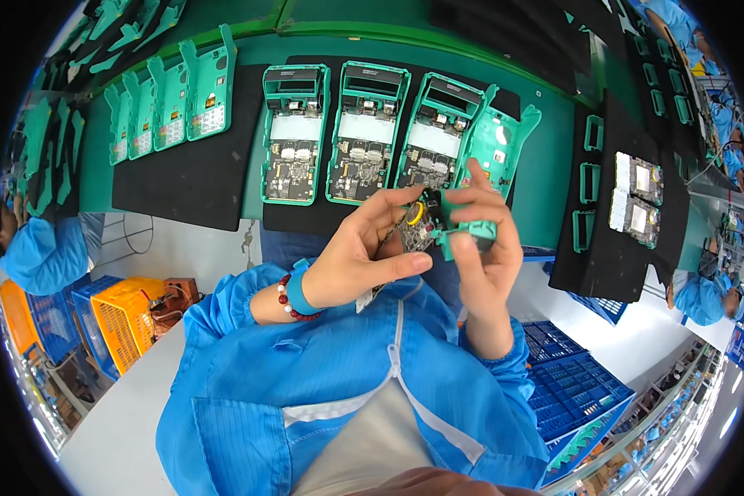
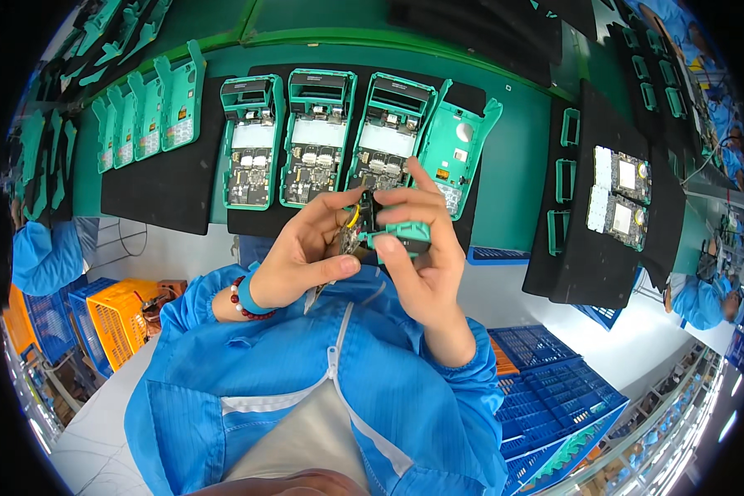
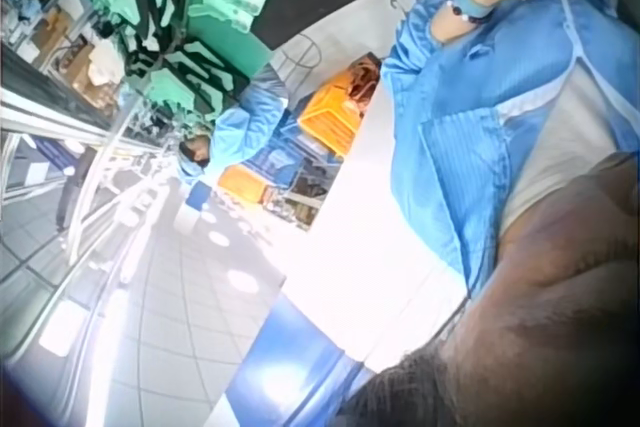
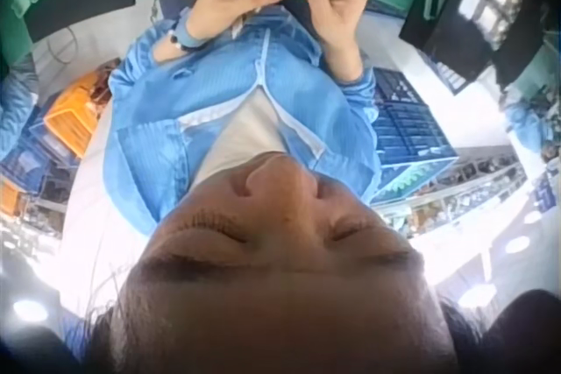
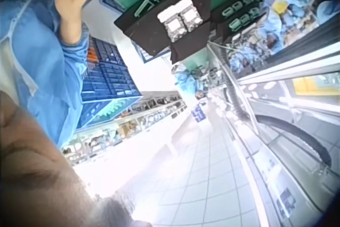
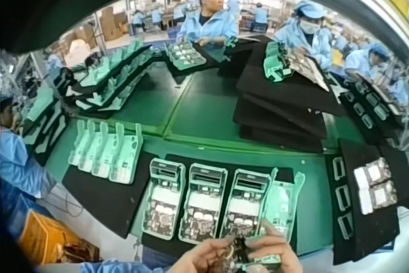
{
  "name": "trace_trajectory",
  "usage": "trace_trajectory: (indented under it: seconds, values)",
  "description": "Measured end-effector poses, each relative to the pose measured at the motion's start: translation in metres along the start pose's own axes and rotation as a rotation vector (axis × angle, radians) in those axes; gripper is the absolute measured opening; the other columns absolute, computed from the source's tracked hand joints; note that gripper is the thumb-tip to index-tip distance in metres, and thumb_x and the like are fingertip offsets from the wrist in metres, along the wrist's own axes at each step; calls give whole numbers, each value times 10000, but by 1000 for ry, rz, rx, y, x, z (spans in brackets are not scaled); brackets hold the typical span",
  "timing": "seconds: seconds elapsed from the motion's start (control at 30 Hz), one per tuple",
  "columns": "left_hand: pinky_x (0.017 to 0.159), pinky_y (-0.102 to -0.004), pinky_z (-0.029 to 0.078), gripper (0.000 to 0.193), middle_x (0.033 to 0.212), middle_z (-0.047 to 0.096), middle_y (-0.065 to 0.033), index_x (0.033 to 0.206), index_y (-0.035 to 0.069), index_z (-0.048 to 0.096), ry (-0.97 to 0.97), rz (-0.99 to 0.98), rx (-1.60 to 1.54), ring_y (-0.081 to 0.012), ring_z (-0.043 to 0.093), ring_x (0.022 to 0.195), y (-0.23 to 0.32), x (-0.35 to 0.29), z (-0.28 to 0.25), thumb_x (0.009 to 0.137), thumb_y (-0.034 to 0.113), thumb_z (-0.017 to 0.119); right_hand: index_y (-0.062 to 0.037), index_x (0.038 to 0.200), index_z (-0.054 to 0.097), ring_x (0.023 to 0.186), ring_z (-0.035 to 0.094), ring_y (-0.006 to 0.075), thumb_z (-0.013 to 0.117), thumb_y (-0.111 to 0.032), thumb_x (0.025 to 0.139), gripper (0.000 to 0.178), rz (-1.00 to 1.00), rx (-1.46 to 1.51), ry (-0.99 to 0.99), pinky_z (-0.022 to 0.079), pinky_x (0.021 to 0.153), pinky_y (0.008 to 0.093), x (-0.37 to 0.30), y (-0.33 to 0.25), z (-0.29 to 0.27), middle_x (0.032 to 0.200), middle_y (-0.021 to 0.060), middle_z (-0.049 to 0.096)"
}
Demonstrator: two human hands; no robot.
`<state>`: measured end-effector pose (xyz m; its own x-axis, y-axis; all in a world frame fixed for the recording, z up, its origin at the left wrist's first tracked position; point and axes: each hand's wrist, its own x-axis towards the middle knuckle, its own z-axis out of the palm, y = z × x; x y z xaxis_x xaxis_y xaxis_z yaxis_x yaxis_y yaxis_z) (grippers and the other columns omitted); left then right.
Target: Assembling the internal circuit boards and components into handheld electronic device housings.
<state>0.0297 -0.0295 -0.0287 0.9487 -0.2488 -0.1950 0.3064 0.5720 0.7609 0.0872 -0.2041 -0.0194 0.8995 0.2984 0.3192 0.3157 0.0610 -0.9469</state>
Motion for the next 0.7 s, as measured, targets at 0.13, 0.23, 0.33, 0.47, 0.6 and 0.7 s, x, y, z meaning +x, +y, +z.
trace_trajectory:
  seconds: [0.13,0.23,0.33,0.47,0.6,0.7]
  values:
    - [925,-276,492,800,1373,529,-91,1503,24,337,37,-12,57,-139,550,1191,-7,-2,3,840,22,786,-49,909,639,1387,418,446,674,-88,901,53,-43,-14,13,283,1143,555,-10,15,-9,1096,110,688]
    - [948,-398,472,911,1294,584,-131,1463,46,404,173,375,783,-260,605,1126,-1,-3,8,703,155,895,-27,953,637,1414,377,445,668,-160,914,143,-68,25,32,271,1152,563,-7,18,-8,1260,168,608]
    - [884,-416,470,898,1210,630,-131,1450,60,430,170,400,1037,-293,622,1015,1,-6,5,687,169,890,-1,1328,460,1373,430,359,757,-129,831,593,43,128,-33,363,1121,492,-10,9,-8,1380,216,503]
    - [763,-371,433,708,1118,675,-55,1325,80,550,82,645,1316,-237,608,864,4,-5,1,695,181,857,12,1480,289,1279,526,302,835,-24,727,930,35,220,-126,459,1052,404,-13,17,-18,1394,258,484]
    - [718,-333,451,674,1147,656,-70,1292,64,569,-9,735,1375,-233,628,860,3,-2,-1,691,163,859,3,1484,313,1350,475,353,955,-124,624,1081,-30,189,-193,409,1109,459,-19,22,-33,1476,295,422]
    - [823,-310,512,631,1250,602,-111,1349,33,492,-15,125,643,-134,607,1067,9,-5,13,814,84,822,-30,1433,496,1425,377,435,997,-310,490,1104,-63,69,-150,261,1177,551,-21,12,-46,1504,263,437]
